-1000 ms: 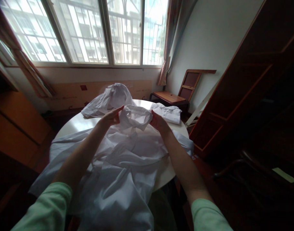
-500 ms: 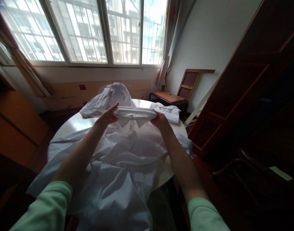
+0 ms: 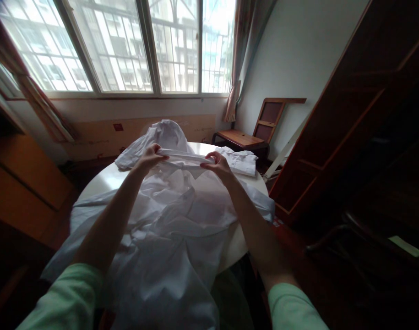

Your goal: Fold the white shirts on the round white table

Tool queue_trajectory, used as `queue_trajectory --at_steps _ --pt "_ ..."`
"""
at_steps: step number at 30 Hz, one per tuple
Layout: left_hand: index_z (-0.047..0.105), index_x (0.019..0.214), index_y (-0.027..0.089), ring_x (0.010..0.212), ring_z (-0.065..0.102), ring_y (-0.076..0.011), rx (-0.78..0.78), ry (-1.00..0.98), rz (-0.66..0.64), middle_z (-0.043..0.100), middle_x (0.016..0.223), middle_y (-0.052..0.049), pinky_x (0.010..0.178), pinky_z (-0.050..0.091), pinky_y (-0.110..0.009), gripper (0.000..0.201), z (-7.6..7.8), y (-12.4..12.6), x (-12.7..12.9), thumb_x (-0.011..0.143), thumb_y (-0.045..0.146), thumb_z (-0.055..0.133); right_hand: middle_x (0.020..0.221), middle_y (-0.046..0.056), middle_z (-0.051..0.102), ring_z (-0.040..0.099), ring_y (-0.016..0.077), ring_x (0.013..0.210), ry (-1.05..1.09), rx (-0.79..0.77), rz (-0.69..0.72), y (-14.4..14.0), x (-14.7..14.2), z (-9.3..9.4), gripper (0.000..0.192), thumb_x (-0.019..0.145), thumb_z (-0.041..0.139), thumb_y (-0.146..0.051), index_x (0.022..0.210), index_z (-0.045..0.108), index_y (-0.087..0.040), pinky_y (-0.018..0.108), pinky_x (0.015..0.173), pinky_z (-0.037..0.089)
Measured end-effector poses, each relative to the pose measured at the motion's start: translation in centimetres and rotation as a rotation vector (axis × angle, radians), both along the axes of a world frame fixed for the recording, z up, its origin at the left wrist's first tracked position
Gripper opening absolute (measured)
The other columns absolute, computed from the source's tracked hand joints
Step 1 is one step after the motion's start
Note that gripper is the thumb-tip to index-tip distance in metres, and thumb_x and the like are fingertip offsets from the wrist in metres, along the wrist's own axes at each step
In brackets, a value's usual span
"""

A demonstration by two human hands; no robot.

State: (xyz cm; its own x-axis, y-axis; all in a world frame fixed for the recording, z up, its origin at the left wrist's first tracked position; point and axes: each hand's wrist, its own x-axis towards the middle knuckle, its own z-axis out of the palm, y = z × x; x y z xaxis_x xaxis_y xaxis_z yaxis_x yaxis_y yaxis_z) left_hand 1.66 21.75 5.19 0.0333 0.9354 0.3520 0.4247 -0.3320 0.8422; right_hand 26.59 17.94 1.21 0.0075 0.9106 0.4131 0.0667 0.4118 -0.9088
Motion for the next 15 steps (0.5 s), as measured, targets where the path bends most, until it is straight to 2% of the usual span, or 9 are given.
queue_trajectory --at_steps 3,4,6,8,11,13,15 --pt "0.05 0.069 0.016 0.063 0.044 -0.0115 0.08 0.163 0.125 0.046 0.063 0.004 0.058 0.032 -0.022 0.024 -0.6 0.3 0.2 0.054 0.016 0.068 0.061 -0.005 0.052 0.048 0.0129 0.06 -0.213 0.038 -0.215 0.0 -0.7 -0.3 0.037 0.049 0.076 -0.034 0.073 0.052 -0.02 0.025 0.057 0.037" --pt "0.05 0.069 0.016 0.062 0.044 -0.0115 0.07 0.185 0.118 0.047 0.062 0.005 0.057 0.031 -0.022 0.025 -0.9 0.4 0.2 0.053 0.018 0.07 0.06 -0.005 0.05 0.048 0.0133 0.061 -0.25 0.043 -0.274 0.0 -0.8 -0.4 0.033 0.051 0.074 -0.034 0.071 0.051 -0.02 0.025 0.058 0.037" --pt "0.052 0.067 0.016 0.058 0.043 -0.0106 -0.027 0.188 0.019 0.047 0.059 0.005 0.054 0.029 -0.022 0.027 -1.3 0.4 0.1 0.053 0.025 0.073 0.059 -0.005 0.05 0.048 0.0135 0.061 -0.249 -0.005 -0.321 0.1 -0.7 -0.4 0.03 0.054 0.072 -0.035 0.069 0.051 -0.02 0.025 0.058 0.036" --pt "0.054 0.063 0.015 0.052 0.041 -0.009 -0.18 0.148 -0.151 0.047 0.055 0.004 0.05 0.028 -0.021 0.03 -1.6 0.4 -0.3 0.053 0.034 0.075 0.062 -0.004 0.052 0.049 0.013 0.06 -0.168 -0.132 -0.262 0.1 -0.2 -0.3 0.032 0.053 0.072 -0.035 0.073 0.052 -0.019 0.025 0.057 0.037" --pt "0.059 0.065 0.014 0.049 0.043 -0.0083 -0.381 -0.032 -0.379 0.052 0.055 0.001 0.048 0.03 -0.021 0.032 -1.8 0.4 -0.8 0.059 0.042 0.074 0.069 -0.001 0.059 0.053 0.0128 0.061 -0.004 -0.327 -0.034 0.1 0.6 -0.2 0.038 0.052 0.075 -0.033 0.08 0.056 -0.017 0.025 0.058 0.04" --pt "0.062 0.07 0.013 0.05 0.049 -0.0096 -0.483 -0.196 -0.454 0.058 0.059 -0.002 0.049 0.036 -0.022 0.031 -1.9 0.5 -1.0 0.065 0.042 0.07 0.071 0.001 0.062 0.055 0.0134 0.064 0.096 -0.395 0.136 0.1 1.1 -0.2 0.033 0.059 0.072 -0.038 0.08 0.059 -0.016 0.025 0.06 0.043" --pt "0.063 0.07 0.011 0.051 0.053 -0.0108 -0.549 -0.323 -0.472 0.061 0.06 -0.005 0.051 0.04 -0.022 0.026 -2.0 0.6 -0.9 0.069 0.037 0.068 0.07 0.002 0.063 0.057 0.0134 0.064 0.176 -0.446 0.233 0.3 1.4 -0.3 0.027 0.068 0.066 -0.04 0.076 0.062 -0.016 0.025 0.062 0.046"
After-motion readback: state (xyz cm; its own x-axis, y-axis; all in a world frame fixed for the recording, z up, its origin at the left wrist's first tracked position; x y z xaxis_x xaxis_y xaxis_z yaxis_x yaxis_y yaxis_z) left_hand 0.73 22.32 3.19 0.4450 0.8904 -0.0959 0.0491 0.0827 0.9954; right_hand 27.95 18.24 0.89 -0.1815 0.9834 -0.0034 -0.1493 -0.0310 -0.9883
